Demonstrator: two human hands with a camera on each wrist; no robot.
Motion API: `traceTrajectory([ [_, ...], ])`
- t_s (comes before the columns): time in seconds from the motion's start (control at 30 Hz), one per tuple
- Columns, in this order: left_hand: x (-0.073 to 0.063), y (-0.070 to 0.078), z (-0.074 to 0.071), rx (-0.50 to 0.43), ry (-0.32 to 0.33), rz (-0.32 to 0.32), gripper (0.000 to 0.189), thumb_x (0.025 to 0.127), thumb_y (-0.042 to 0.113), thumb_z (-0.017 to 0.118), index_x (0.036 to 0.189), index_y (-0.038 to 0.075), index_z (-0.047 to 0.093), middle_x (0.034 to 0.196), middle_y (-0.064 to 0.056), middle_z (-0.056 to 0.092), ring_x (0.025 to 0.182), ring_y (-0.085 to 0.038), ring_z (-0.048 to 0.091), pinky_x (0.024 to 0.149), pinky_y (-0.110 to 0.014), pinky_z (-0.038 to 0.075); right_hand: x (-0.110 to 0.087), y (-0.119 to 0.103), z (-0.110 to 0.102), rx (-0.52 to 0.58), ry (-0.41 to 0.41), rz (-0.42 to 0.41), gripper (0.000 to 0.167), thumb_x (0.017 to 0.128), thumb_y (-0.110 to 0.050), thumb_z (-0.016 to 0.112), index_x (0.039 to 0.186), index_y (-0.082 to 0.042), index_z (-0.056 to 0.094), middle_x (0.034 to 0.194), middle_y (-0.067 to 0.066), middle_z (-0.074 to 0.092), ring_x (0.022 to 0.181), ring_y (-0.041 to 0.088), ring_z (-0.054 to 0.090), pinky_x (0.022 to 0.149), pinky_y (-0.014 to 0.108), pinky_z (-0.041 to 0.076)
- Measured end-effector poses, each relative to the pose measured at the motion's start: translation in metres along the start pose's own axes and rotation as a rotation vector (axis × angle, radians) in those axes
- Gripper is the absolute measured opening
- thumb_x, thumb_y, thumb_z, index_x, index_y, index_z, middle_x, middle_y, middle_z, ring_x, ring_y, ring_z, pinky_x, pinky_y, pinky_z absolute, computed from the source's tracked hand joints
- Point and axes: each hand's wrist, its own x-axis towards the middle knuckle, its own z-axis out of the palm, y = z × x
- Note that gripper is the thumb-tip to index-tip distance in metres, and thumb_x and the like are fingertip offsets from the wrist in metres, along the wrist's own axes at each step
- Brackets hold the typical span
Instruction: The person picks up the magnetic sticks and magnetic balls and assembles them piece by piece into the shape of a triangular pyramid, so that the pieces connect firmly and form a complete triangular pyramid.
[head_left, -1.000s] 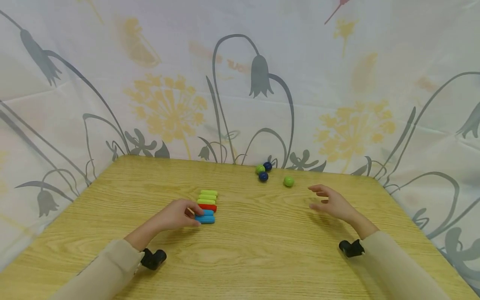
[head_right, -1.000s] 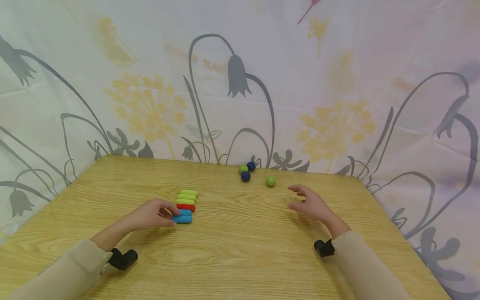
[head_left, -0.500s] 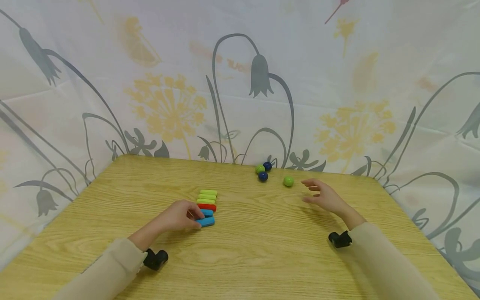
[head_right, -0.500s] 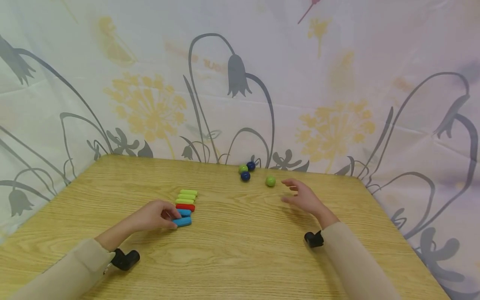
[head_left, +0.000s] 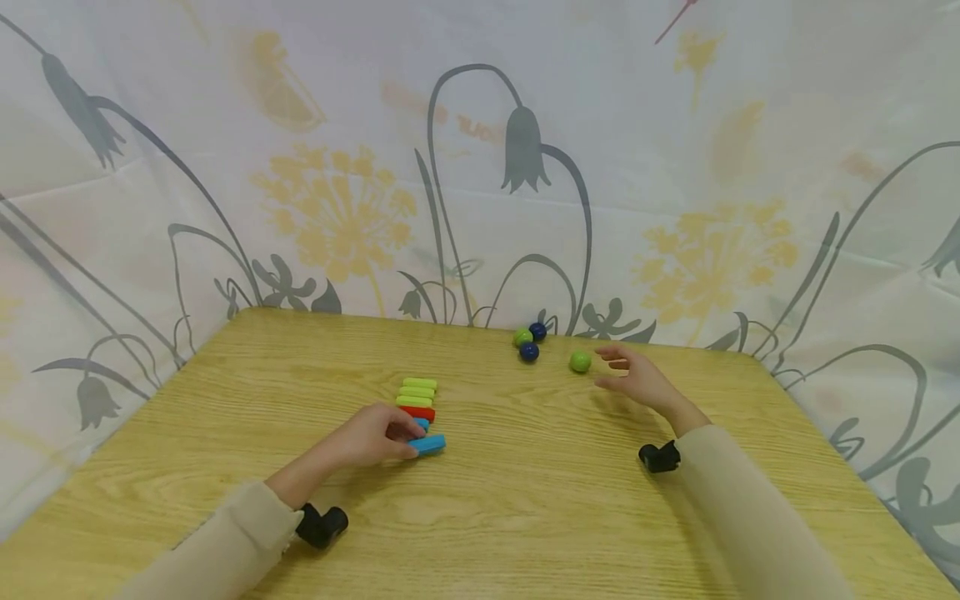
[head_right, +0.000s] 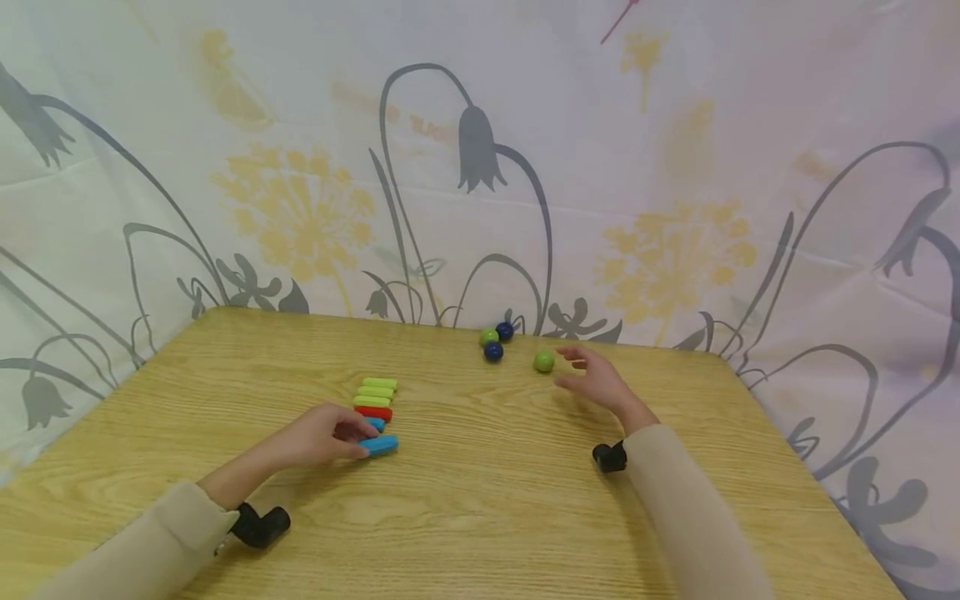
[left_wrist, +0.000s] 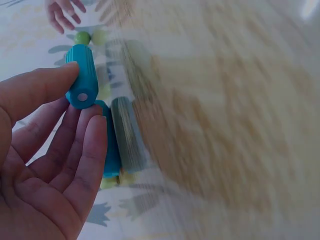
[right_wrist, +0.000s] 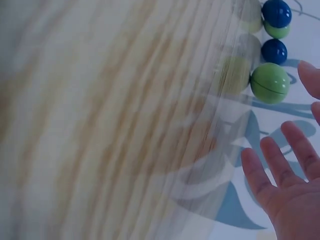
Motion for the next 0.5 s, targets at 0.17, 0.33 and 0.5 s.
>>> traceTrajectory([
  [0.17, 0.004, 0.005, 0.005, -0.016, 0.02, -0.004, 0.019, 0.082, 0.01, 0.071, 0.099, 0.001, 0.068, 0.094, -0.002, 0.066, 0.081, -0.013, 0.058, 0.069, -0.025, 0.049, 0.009, 0.005, 0.004, 0.017, 0.009, -0.017, 0.051, 0.088, -0.007, 0.064, 0.133, 0.006, 0.042, 0.129, 0.03, 0.043, 0.118, 0.048, 0.041, 0.096, 0.055, 0.037],
  [0.33, 0.008, 0.011, 0.01, -0.028, 0.022, -0.002, 0.019, 0.082, 0.011, 0.072, 0.098, 0.002, 0.068, 0.091, -0.001, 0.065, 0.078, -0.012, 0.058, 0.067, -0.025, 0.049, 0.018, 0.006, 0.009, 0.047, 0.013, -0.04, 0.052, 0.088, -0.003, 0.063, 0.132, 0.01, 0.04, 0.126, 0.032, 0.044, 0.116, 0.05, 0.042, 0.095, 0.055, 0.037],
  [0.5, 0.013, 0.012, 0.015, -0.042, 0.027, 0.005, 0.018, 0.082, 0.011, 0.072, 0.098, 0.002, 0.069, 0.089, 0.001, 0.065, 0.076, -0.011, 0.058, 0.065, -0.024, 0.049, 0.024, 0.001, 0.012, 0.047, -0.009, -0.031, 0.052, 0.089, -0.003, 0.062, 0.133, 0.011, 0.039, 0.127, 0.032, 0.043, 0.117, 0.049, 0.041, 0.096, 0.055, 0.037],
])
